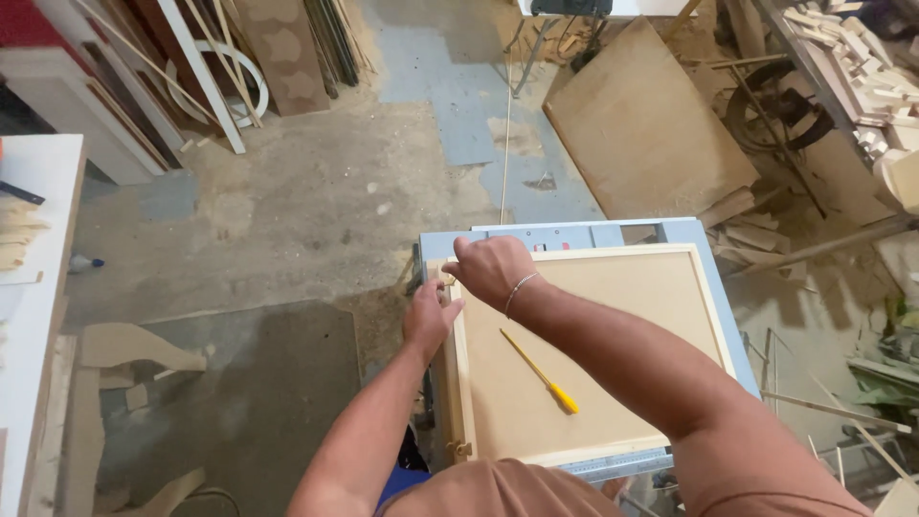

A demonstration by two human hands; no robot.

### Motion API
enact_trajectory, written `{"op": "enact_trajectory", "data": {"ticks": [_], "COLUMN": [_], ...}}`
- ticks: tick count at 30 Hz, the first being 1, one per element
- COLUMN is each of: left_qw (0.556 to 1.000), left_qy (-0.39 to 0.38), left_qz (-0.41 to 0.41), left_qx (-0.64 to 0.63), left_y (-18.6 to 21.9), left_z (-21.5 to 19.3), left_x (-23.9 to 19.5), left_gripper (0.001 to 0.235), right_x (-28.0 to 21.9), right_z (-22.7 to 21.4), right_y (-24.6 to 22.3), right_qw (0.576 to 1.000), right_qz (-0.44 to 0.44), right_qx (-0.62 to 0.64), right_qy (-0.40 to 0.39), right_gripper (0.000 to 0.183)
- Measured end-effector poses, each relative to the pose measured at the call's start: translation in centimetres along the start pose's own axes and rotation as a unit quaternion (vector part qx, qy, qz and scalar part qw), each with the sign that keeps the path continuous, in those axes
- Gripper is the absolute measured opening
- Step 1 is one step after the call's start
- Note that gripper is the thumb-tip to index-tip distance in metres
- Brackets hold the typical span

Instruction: Assemble and adjust a wooden frame using a screwdriver and pencil

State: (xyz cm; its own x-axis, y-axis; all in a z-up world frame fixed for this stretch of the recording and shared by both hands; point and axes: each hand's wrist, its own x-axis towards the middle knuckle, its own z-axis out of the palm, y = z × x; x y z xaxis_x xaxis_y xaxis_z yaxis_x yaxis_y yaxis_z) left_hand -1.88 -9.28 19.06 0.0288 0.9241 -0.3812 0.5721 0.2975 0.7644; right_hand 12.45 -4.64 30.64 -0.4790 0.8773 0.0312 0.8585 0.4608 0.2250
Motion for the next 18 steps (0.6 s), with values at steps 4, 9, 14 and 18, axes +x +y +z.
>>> {"op": "enact_trajectory", "data": {"ticks": [4,9,14,18], "left_qw": [1.000,0.999,0.998,0.997], "left_qy": [-0.009,-0.008,-0.017,-0.005], "left_qz": [0.005,0.044,0.031,0.045], "left_qx": [-0.015,0.029,0.049,0.063], "left_y": [-0.1,-1.3,-1.2,-2.4], "left_z": [-0.2,0.2,0.3,1.3], "left_x": [0.5,1.3,1.5,2.1], "left_gripper": [0.069,0.070,0.068,0.070], "right_x": [0.6,0.3,-0.8,-0.2], "right_z": [0.5,0.3,0.0,2.2], "right_y": [1.5,1.3,0.5,0.9], "right_qw": [0.994,0.992,0.998,0.994], "right_qz": [-0.084,-0.094,-0.052,-0.088], "right_qx": [0.062,0.085,0.005,0.029], "right_qy": [-0.010,-0.016,0.038,0.059], "right_gripper": [0.036,0.026,0.039,0.032]}}
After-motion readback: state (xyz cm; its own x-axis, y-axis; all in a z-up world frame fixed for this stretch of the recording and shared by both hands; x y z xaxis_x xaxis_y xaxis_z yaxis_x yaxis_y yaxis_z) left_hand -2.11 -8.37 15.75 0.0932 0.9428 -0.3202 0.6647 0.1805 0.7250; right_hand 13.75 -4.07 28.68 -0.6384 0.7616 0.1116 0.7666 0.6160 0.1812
